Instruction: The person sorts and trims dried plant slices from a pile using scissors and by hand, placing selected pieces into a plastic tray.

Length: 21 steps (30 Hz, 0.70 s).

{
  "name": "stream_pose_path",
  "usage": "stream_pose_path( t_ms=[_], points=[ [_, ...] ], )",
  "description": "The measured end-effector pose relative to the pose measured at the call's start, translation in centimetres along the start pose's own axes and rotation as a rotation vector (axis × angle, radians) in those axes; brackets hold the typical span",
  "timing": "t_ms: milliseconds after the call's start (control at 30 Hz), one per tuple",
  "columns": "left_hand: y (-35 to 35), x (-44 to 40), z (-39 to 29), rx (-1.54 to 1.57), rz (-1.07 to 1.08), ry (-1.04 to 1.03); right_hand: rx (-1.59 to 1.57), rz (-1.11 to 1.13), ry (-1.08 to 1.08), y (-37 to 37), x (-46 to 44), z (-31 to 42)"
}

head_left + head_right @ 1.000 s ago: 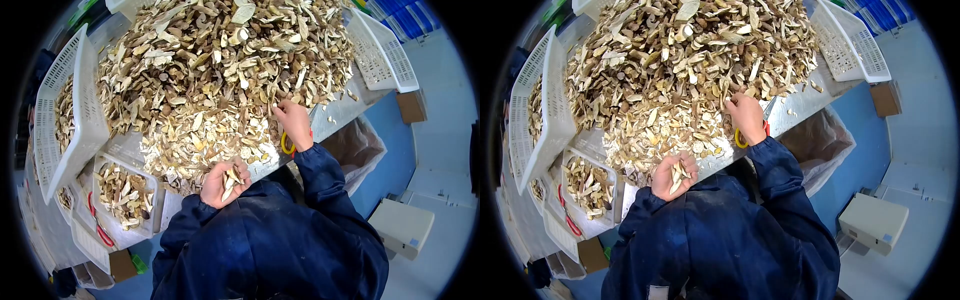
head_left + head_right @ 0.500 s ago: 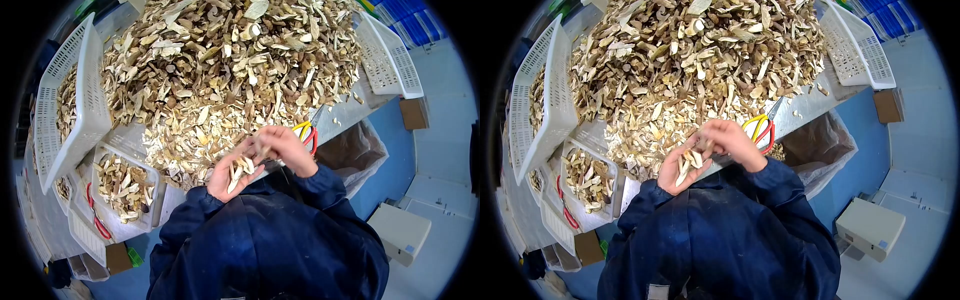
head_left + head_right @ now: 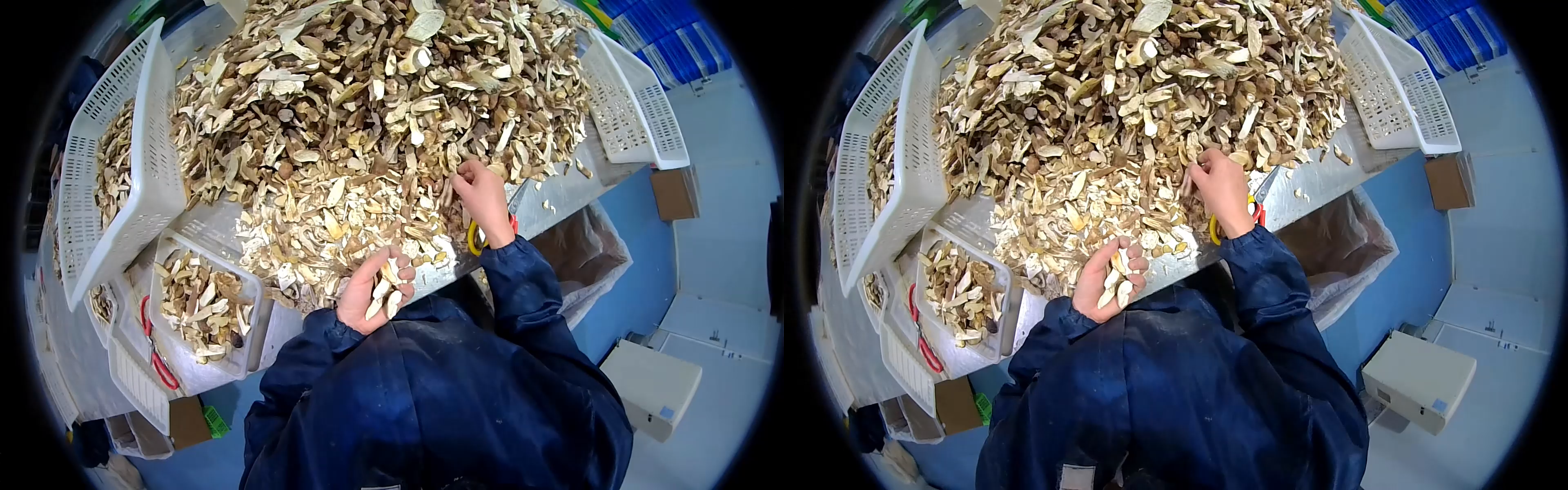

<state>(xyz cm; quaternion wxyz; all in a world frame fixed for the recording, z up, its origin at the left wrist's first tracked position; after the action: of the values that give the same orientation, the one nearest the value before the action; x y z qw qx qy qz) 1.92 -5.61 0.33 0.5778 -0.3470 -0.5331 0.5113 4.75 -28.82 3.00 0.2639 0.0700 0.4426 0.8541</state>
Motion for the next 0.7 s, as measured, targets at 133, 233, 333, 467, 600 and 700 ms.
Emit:
stream_pose_path(
  t_ms=[133, 233, 333, 467, 600, 700],
  points=[
    [0.8, 0.0, -0.2, 0.003, -0.052, -0.004, -0.419, 0.032, -0.066, 0.0, 1.0, -0.4],
    [1.4, 0.1, -0.2, -0.072, -0.21, -0.044, -0.725, 0.209, -0.187, 0.1, 3.3, 2.0],
    [1.2, -0.1, -0.1, -0.009, -0.164, -0.03, -0.866, 0.336, -0.201, 0.6, 5.7, 5.7],
    [1.3, -0.3, 0.0, -0.079, -0.103, 0.011, -1.035, 0.38, -0.193, -0.7, 7.2, 7.5],
    [0.5, 0.2, 0.0, -0.203, -0.231, 0.0, -0.859, 0.375, -0.144, -0.8, 7.8, 9.2],
    [-0.1, 0.5, 0.0, -0.276, -0.267, -0.036, -0.657, 0.301, -0.01, -0.8, 8.2, 10.4]
  ],
)
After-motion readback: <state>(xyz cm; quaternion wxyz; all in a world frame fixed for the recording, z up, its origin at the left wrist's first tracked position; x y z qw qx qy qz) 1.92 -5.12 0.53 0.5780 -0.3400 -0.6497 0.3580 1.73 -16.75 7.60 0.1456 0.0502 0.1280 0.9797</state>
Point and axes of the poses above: each hand's wrist, its own x-axis away from the middle knuckle, its own y-axis out of the back of the hand, z = x × y, the point moved 8 cm from there along -x, towards the middle knuckle, and after that the axes turned 9 degrees about y, right-handed, at the moved point
